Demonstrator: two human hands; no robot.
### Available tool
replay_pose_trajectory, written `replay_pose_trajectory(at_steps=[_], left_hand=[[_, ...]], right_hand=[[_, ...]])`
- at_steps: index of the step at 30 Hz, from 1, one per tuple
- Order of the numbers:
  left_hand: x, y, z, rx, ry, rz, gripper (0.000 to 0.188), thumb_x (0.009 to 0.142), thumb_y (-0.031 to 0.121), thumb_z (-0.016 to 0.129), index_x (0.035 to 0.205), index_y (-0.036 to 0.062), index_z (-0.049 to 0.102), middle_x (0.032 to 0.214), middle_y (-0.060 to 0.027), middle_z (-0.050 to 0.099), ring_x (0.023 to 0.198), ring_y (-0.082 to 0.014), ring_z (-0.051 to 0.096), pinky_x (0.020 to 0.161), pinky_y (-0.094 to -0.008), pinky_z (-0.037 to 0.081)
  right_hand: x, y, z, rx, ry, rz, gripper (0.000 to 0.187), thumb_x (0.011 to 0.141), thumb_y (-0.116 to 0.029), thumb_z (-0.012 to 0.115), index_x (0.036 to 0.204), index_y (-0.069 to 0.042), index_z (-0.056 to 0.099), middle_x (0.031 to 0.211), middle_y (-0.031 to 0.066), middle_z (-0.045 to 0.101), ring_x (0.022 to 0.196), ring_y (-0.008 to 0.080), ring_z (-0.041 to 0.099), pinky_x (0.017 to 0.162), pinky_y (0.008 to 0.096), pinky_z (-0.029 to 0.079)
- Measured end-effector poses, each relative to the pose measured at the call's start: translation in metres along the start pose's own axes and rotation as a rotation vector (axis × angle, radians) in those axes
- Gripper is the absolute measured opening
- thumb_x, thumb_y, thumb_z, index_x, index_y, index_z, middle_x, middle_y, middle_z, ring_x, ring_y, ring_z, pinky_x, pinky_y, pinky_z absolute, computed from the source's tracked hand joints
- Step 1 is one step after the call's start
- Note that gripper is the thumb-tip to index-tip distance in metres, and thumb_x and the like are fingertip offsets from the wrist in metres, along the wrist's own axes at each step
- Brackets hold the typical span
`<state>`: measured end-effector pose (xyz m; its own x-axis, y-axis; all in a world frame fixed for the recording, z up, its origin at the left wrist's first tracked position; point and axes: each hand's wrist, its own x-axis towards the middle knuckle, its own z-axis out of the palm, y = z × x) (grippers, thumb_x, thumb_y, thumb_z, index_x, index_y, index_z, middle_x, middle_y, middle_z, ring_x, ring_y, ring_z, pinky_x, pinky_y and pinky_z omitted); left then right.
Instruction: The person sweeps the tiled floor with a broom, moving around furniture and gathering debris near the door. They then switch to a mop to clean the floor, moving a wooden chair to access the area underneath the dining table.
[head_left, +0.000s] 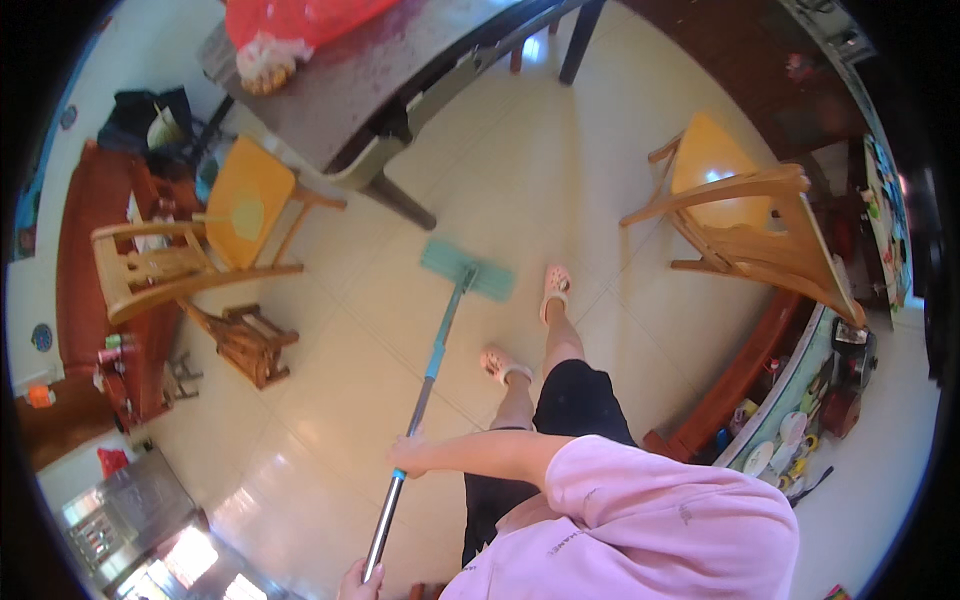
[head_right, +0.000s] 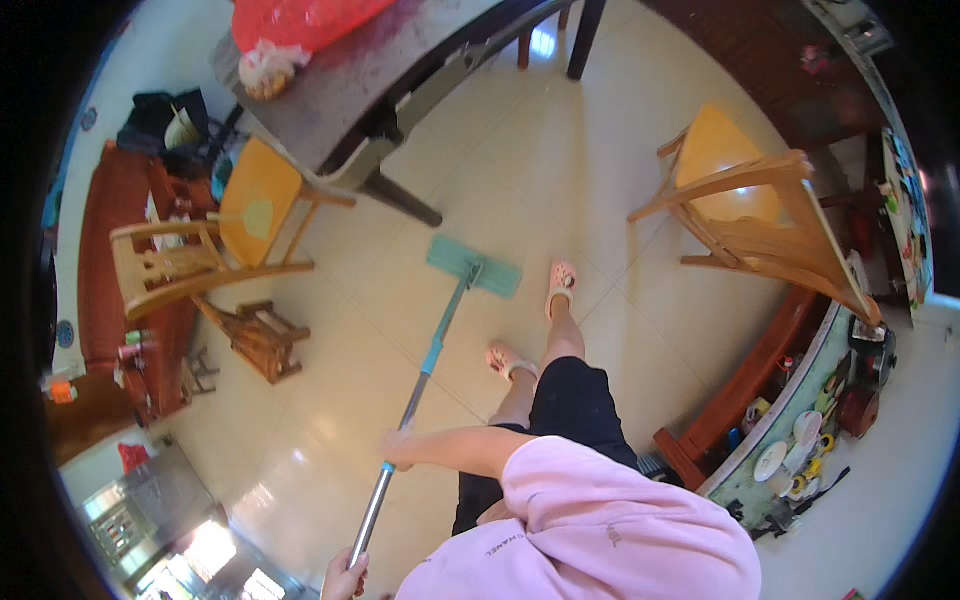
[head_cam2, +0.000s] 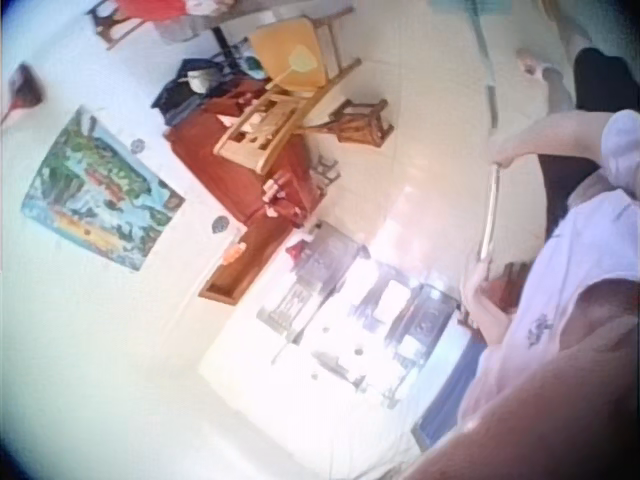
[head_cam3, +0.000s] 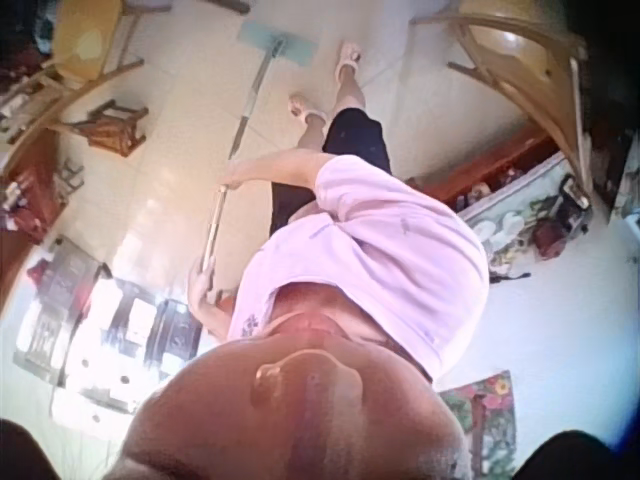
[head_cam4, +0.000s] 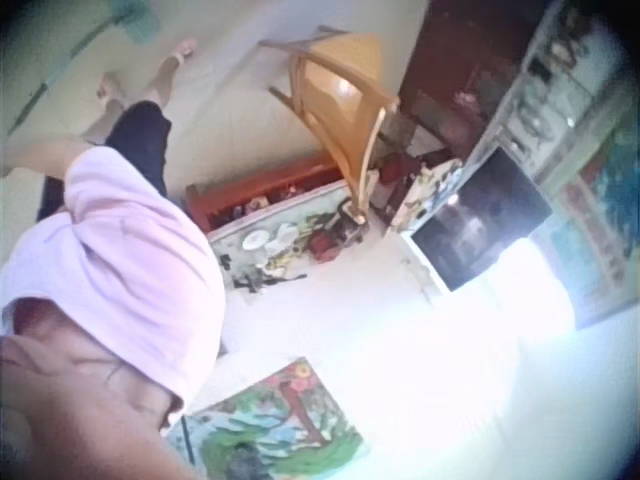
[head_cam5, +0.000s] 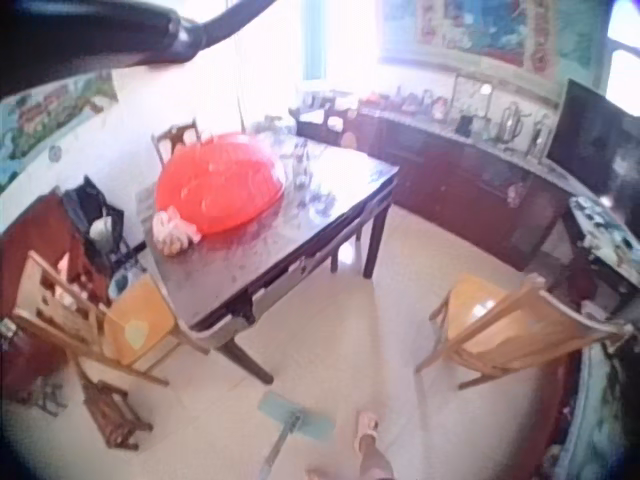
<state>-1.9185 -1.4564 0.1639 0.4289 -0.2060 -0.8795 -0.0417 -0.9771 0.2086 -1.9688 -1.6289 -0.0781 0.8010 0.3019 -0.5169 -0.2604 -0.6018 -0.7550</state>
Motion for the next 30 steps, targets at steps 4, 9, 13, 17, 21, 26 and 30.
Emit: replay_pose_trajectory(at_steps=[4,9,13,17,21,26,30], left_hand=[[-0.013,0.063,-0.001,0.046,0.228,0.205,0.044,0.08,0.029,0.052,0.116,0.0049,0.043,0.062,-0.003,0.05,0.041,-0.0078,0.042,0.033,-0.0202,0.031],[-0.011,0.125,-0.002,-0.016,0.584,0.441,0.052,0.077,0.039,0.054,0.111,-0.0001,0.046,0.068,-0.0135,0.055,0.04,-0.0173,0.048,0.033,-0.0232,0.036],[0.027,0.142,-0.016,0.222,0.887,0.638,0.053,0.076,0.045,0.054,0.094,-0.0051,0.051,0.07,-0.0165,0.055,0.049,-0.0231,0.053,0.037,-0.031,0.041],[-0.035,0.23,0.022,0.312,0.941,0.602,0.053,0.075,0.049,0.051,0.091,-0.0009,0.054,0.078,-0.0192,0.058,0.069,-0.0329,0.056,0.061,-0.0384,0.045],[-0.065,0.303,0.067,0.339,0.888,0.576,0.055,0.074,0.052,0.05,0.089,-0.0009,0.054,0.082,-0.0195,0.058,0.075,-0.0357,0.055,0.068,-0.0395,0.043],[-0.055,0.379,0.117,0.408,1.006,0.513,0.053,0.074,0.051,0.05,0.084,-0.0009,0.055,0.077,-0.0181,0.059,0.075,-0.0345,0.056,0.069,-0.0382,0.042],[-0.072,0.442,0.144,0.371,0.886,0.405,0.047,0.075,0.045,0.053,0.082,-0.0017,0.055,0.069,-0.0158,0.059,0.069,-0.03,0.057,0.066,-0.0362,0.044]], right_hand=[[-0.08,0.076,-0.006,-0.078,0.653,0.099,0.05,0.065,-0.013,0.059,0.112,-0.014,0.042,0.096,0.0125,0.051,0.096,0.0285,0.048,0.072,0.05,0.042],[-0.283,0.21,-0.009,-0.14,0.549,0.802,0.024,0.07,-0.022,0.053,0.089,-0.007,0.056,0.078,0.0128,0.06,0.072,0.0279,0.059,0.059,0.042,0.046],[-0.489,0.169,-0.024,0.103,0.998,0.803,0.032,0.074,-0.03,0.055,0.091,-0.003,0.06,0.083,0.0137,0.061,0.078,0.0259,0.059,0.066,0.0361,0.046],[-0.617,0.158,-0.044,0.523,1.623,0.539,0.023,0.077,-0.018,0.053,0.091,0.001,0.058,0.074,0.0102,0.061,0.069,0.0126,0.058,0.062,0.0269,0.046],[-0.719,0.254,-0.052,0.371,1.709,0.751,0.018,0.08,-0.017,0.051,0.085,-0.002,0.059,0.07,0.0046,0.059,0.066,0.0107,0.055,0.06,0.0237,0.044],[-0.739,0.472,0.008,0.075,0.695,1.071,0.034,0.072,-0.037,0.055,0.087,-0.008,0.062,0.084,0.0086,0.061,0.077,0.0185,0.056,0.069,0.0299,0.043],[-0.678,0.54,0.044,0.394,0.474,0.988,0.037,0.073,-0.039,0.052,0.092,-0.008,0.058,0.091,0.01,0.057,0.083,0.0199,0.052,0.073,0.0306,0.04]])
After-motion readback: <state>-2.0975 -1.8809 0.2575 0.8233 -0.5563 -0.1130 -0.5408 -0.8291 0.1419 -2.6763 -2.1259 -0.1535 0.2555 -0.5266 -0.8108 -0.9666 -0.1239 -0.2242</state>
